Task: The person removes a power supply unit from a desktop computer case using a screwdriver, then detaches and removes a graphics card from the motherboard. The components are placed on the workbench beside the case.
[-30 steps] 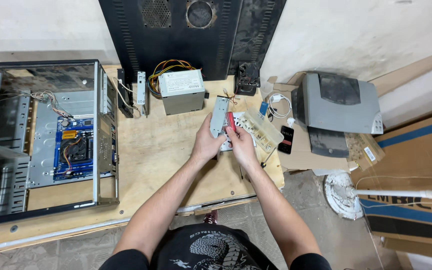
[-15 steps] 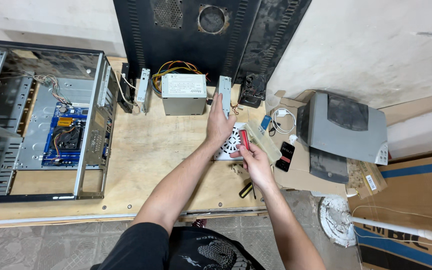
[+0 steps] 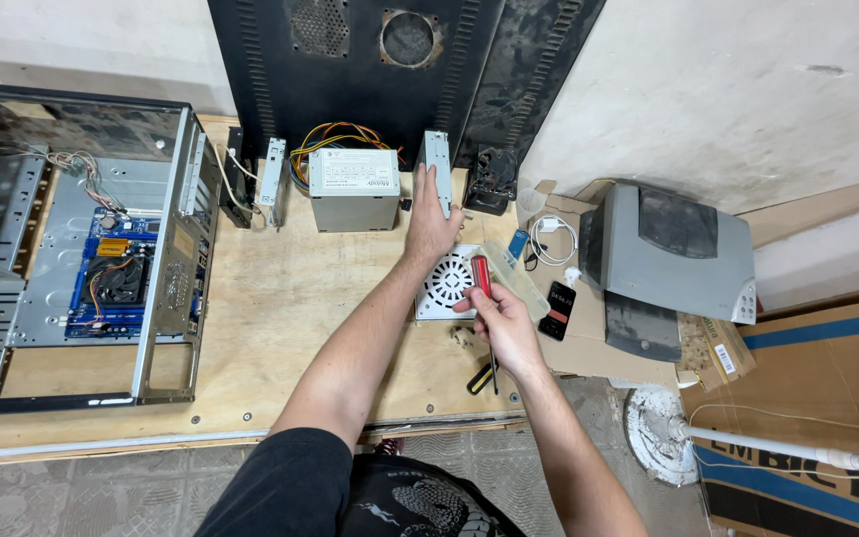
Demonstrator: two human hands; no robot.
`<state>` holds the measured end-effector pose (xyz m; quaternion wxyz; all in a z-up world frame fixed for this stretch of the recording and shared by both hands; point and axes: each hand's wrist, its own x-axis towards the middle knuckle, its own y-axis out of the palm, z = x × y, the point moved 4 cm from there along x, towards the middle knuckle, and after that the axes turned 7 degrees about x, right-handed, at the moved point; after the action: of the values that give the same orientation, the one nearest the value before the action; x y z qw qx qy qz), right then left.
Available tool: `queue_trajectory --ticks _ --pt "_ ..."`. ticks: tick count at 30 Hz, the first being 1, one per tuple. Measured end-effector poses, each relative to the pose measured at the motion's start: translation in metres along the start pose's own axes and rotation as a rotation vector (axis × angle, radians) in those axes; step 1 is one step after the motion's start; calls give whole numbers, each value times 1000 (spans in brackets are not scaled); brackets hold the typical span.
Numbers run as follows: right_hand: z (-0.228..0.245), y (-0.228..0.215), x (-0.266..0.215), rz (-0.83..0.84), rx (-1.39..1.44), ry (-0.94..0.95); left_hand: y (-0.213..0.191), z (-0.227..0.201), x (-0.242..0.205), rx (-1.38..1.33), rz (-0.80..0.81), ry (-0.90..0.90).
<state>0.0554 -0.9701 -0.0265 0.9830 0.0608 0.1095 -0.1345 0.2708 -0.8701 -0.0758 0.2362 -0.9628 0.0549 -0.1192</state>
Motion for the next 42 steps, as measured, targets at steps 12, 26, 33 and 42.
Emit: queue_trajectory --ticks 12,26,33,42 --pt "15 4 -14 359 525 -101 -69 41 -64 27 186 -123" --pt "-4 96 -27 651 914 -182 -272 8 -243 -56 176 15" --pt "31 164 -74 573 998 -21 -394 87 -241 493 -160 207" --pt "35 212 -103 735 612 -208 -460 115 -258 745 -35 -35"
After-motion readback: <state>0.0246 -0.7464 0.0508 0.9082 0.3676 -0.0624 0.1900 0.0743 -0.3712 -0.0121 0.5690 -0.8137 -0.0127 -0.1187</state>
